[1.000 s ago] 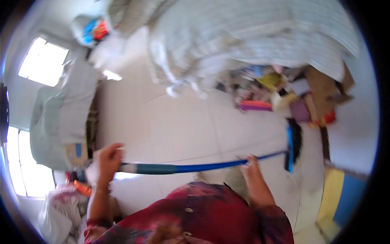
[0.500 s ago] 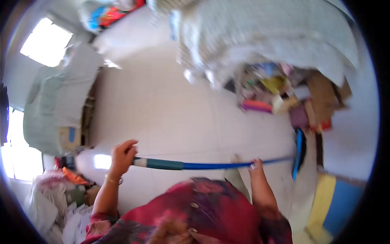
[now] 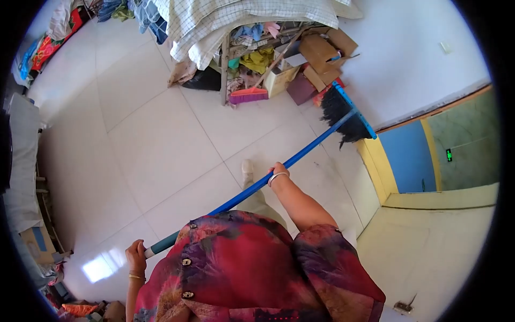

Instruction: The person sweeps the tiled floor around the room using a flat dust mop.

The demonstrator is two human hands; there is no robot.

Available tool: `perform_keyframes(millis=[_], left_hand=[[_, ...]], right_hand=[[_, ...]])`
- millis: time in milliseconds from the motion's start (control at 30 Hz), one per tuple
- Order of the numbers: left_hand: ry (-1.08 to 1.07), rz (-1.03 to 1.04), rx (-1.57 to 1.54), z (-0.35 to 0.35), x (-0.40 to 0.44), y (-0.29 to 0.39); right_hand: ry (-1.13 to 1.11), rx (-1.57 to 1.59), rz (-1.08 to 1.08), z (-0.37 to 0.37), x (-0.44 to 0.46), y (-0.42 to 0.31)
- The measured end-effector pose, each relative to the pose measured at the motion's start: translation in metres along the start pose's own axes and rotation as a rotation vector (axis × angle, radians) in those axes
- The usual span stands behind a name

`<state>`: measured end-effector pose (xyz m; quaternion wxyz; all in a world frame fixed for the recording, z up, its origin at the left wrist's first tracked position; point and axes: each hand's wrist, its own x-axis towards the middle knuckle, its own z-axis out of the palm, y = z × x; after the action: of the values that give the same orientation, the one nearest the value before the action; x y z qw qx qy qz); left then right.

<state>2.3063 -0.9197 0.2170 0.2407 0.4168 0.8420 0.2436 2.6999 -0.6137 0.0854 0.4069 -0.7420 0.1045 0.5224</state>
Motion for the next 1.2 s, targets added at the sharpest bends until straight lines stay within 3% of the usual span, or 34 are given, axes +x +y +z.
perform_keyframes(millis=[67,133,233,333,400,467,567,633,667,700,800,833,867,933,1000,1133,1200], left_hand=[[0.053,0.26,0.107,-0.006,-0.008,-0.024],[0.052,0.31,0.101,-0.015,-0.013,-0.03],[-0.21,0.582,0.292,-0.033,-0.014,-0.015],[-0.373,0.501,0.464,-0.018,-0.025,0.001],[-0.342,0.462,0.487,0.017,-0.036,0.02],[-0.292,0.428,0.497,0.032,-0.035,0.045],[-0.294,0.261,0.557,0.021,-0.031,0.042],[-0.322,0.33,0.524,0.043,-0.046,0.076],[-0.354,0.405,0.477,0.05,-0.058,0.094],[-0.336,0.411,0.397,0.058,-0.062,0.104],[-0.347,0.222,0.526,0.062,-0.054,0.085],[-0.35,0.262,0.506,0.066,-0.058,0.086],[-0.352,0.317,0.517,0.07,-0.06,0.112],[-0.426,0.385,0.419,0.08,-0.052,0.14],[-0.387,0.138,0.564,0.066,-0.036,0.089],[-0.353,0.251,0.484,0.081,-0.057,0.138],[-0.414,0.122,0.556,0.067,-0.045,0.098]], right_hand=[[-0.012,0.059,0.036,-0.011,-0.034,0.003],[-0.044,0.066,0.034,-0.024,-0.049,0.006],[-0.101,0.085,0.031,-0.04,-0.064,0.005],[-0.108,0.086,-0.02,-0.052,-0.037,-0.002],[-0.079,0.061,-0.048,-0.065,-0.003,-0.013],[-0.193,0.003,0.013,-0.066,0.018,-0.042],[-0.131,-0.003,0.04,-0.061,0.041,-0.013],[-0.204,-0.08,-0.067,-0.074,0.079,-0.023],[-0.213,-0.035,0.104,-0.083,0.091,-0.05],[-0.204,-0.038,0.085,-0.09,0.088,-0.054],[-0.14,-0.062,0.065,-0.089,0.099,-0.043],[-0.083,-0.058,0.042,-0.087,0.105,-0.039],[-0.247,-0.051,0.059,-0.1,0.113,-0.053],[-0.15,-0.122,0.093,-0.103,0.118,-0.084],[-0.247,0.043,0.18,-0.076,0.094,-0.047],[-0.304,-0.081,0.078,-0.082,0.133,-0.073],[-0.203,-0.13,0.149,-0.073,0.113,-0.051]])
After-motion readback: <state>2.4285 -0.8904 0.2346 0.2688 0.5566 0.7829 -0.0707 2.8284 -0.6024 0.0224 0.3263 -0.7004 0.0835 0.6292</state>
